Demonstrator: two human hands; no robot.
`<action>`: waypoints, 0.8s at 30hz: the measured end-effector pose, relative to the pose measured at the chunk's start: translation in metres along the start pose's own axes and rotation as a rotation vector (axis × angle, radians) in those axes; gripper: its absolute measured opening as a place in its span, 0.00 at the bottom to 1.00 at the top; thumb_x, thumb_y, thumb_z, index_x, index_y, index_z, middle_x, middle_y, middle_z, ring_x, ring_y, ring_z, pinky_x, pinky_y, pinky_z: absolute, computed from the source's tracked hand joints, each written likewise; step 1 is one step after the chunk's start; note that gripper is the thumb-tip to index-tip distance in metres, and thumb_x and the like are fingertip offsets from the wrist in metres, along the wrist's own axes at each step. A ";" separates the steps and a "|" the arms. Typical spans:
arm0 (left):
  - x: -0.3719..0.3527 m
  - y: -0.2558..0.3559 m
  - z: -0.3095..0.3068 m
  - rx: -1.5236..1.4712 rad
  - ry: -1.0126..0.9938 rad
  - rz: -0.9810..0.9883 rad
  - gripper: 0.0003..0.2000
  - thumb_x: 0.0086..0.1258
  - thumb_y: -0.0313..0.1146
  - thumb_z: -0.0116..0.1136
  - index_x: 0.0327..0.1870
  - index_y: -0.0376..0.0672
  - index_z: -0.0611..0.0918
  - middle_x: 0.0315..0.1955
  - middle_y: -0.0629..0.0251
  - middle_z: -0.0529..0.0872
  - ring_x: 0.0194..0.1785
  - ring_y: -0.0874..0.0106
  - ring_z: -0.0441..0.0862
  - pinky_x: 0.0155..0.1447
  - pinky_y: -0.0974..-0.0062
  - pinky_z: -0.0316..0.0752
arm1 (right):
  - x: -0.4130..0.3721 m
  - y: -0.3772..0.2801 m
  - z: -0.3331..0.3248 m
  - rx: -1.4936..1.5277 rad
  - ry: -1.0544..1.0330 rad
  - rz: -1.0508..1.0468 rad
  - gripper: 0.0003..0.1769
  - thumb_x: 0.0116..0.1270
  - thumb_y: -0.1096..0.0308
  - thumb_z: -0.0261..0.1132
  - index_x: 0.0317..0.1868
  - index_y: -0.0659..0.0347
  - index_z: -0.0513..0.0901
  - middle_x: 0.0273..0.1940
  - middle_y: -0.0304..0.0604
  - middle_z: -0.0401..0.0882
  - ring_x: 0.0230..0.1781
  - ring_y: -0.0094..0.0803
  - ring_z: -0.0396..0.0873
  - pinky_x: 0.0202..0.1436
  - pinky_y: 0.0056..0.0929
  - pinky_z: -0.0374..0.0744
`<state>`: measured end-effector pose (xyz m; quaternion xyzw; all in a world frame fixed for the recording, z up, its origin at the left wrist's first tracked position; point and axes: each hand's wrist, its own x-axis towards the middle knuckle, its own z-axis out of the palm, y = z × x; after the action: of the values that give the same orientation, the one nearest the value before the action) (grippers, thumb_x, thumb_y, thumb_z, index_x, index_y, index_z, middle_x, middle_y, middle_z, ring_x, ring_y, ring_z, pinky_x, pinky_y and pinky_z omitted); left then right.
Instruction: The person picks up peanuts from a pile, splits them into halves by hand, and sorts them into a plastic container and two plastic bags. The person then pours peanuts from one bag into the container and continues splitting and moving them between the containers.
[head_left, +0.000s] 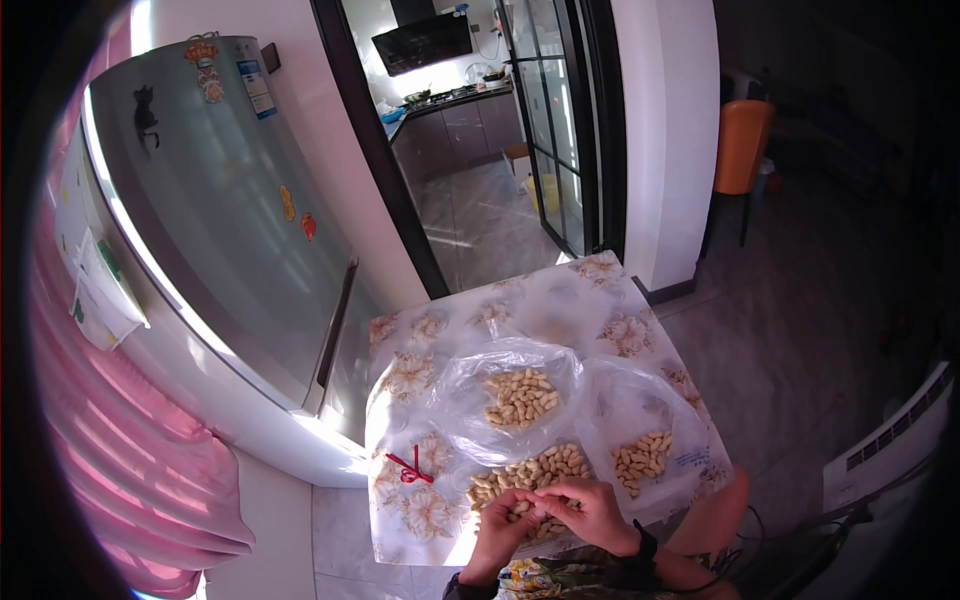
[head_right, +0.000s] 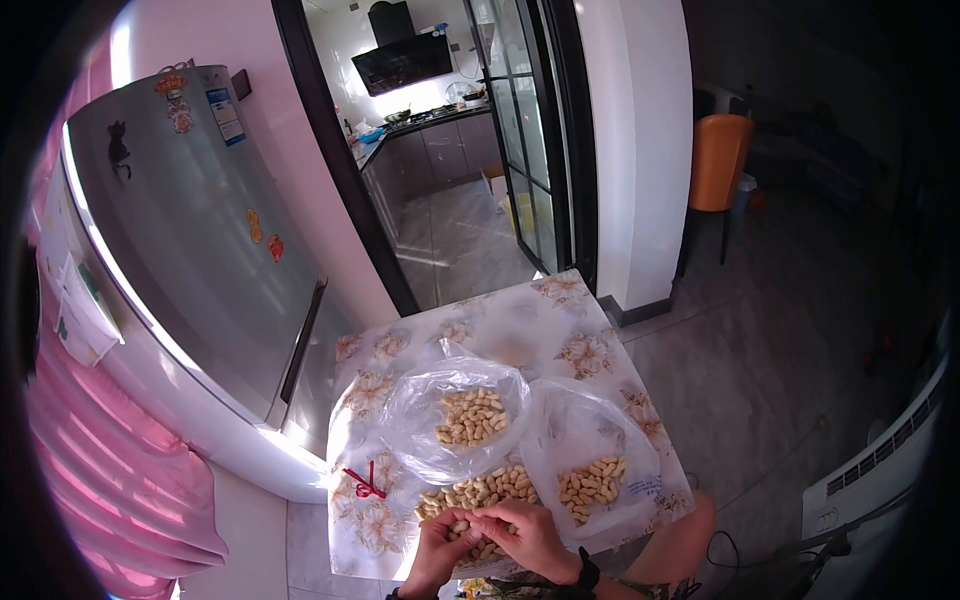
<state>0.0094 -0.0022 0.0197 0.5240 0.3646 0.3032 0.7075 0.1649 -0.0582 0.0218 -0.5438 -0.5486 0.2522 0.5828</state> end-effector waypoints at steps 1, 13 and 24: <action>0.001 -0.003 -0.001 0.029 -0.020 0.030 0.08 0.71 0.29 0.65 0.46 0.38 0.82 0.31 0.74 0.84 0.31 0.87 0.76 0.35 0.88 0.70 | 0.000 0.000 0.000 0.004 0.006 -0.009 0.09 0.63 0.70 0.73 0.41 0.64 0.87 0.33 0.44 0.87 0.31 0.28 0.86 0.34 0.25 0.80; 0.001 -0.009 -0.007 -0.032 -0.022 -0.005 0.10 0.78 0.37 0.55 0.47 0.38 0.79 0.27 0.75 0.78 0.27 0.85 0.69 0.30 0.87 0.61 | 0.000 -0.002 -0.003 -0.001 -0.086 -0.026 0.12 0.67 0.69 0.70 0.48 0.63 0.83 0.38 0.46 0.86 0.34 0.33 0.87 0.38 0.28 0.82; 0.001 -0.014 -0.010 -0.130 -0.064 -0.019 0.08 0.79 0.35 0.55 0.46 0.40 0.79 0.29 0.78 0.78 0.30 0.88 0.68 0.35 0.88 0.62 | 0.000 0.001 -0.002 -0.049 -0.071 -0.044 0.11 0.64 0.64 0.73 0.37 0.62 0.83 0.30 0.43 0.83 0.28 0.33 0.82 0.30 0.28 0.78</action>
<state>0.0025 0.0001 0.0047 0.4829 0.3264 0.3024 0.7542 0.1670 -0.0589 0.0213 -0.5364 -0.5866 0.2449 0.5552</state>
